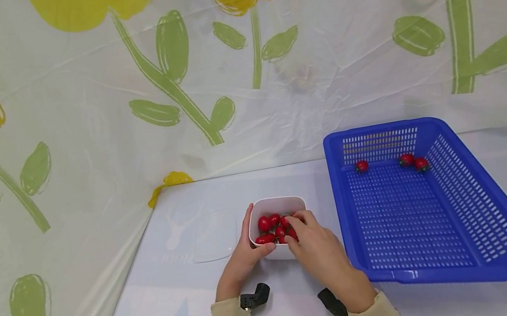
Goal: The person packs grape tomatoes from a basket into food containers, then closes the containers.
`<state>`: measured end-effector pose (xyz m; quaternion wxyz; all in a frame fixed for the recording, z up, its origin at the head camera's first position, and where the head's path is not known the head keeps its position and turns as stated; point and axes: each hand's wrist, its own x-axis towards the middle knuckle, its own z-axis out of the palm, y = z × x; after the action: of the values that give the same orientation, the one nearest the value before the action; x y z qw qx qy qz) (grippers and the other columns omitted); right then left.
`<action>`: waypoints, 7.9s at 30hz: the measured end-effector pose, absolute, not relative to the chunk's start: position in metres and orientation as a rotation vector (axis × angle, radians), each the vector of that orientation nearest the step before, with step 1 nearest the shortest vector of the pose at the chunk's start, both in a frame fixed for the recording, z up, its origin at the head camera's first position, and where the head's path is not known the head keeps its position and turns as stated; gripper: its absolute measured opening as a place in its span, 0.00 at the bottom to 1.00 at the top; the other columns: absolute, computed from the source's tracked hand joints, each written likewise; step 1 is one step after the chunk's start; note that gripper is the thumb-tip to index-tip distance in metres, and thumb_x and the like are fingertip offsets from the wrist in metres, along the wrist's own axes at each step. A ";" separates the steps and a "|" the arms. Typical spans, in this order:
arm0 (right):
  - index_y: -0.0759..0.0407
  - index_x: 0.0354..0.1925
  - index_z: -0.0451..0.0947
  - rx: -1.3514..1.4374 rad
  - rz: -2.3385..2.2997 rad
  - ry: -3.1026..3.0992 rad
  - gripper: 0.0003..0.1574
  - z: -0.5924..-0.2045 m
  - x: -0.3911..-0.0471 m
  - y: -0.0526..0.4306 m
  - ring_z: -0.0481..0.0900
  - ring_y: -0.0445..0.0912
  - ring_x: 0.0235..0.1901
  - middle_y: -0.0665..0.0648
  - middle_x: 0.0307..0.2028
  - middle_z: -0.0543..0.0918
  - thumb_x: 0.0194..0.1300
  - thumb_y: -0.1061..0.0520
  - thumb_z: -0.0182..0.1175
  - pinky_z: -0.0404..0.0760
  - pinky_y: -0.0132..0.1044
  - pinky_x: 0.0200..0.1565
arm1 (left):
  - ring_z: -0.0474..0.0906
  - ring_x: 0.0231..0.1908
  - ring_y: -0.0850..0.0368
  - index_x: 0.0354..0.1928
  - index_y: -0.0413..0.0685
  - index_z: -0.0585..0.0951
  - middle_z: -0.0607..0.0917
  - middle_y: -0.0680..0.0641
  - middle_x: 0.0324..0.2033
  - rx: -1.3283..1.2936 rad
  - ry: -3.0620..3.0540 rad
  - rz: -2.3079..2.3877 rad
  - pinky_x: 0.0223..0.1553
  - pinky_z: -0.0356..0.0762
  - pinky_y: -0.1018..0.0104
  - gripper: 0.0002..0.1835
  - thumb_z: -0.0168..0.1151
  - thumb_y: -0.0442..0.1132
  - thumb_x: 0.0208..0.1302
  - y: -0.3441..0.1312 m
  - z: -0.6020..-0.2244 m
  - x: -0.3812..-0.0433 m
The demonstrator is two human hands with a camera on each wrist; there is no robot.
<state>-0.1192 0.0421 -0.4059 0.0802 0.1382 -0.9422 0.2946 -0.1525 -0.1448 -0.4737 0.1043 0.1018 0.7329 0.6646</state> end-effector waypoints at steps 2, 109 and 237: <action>0.57 0.53 0.73 0.458 0.890 -2.788 0.26 -0.405 -0.119 0.043 0.77 0.48 0.36 0.56 0.49 0.71 0.55 0.54 0.62 0.79 0.41 0.34 | 0.55 0.61 0.57 0.67 0.74 0.42 0.57 0.58 0.62 0.296 2.162 1.958 0.55 0.64 0.54 0.48 0.62 0.41 0.53 -0.145 -0.474 -0.152; 0.73 0.59 0.58 0.317 1.400 -3.129 0.27 -0.410 -0.262 0.215 0.74 0.62 0.44 0.76 0.52 0.65 0.65 0.58 0.47 0.78 0.46 0.38 | 0.52 0.61 0.58 0.64 0.83 0.44 0.57 0.59 0.62 0.252 2.126 1.968 0.57 0.59 0.51 0.48 0.65 0.42 0.51 -0.149 -0.471 -0.154; 0.45 0.54 0.70 0.474 1.195 -2.681 0.24 -0.343 -0.122 0.125 0.76 0.43 0.32 0.49 0.41 0.78 0.60 0.44 0.56 0.77 0.34 0.30 | 0.50 0.62 0.55 0.67 0.74 0.43 0.55 0.54 0.64 0.254 2.122 1.953 0.57 0.57 0.48 0.48 0.63 0.40 0.51 -0.145 -0.455 -0.145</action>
<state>-0.1220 0.1248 -0.3425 0.0842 0.1588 -0.8984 0.4007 -0.1448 -0.1449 -0.4554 0.1228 0.0871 0.7274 0.6695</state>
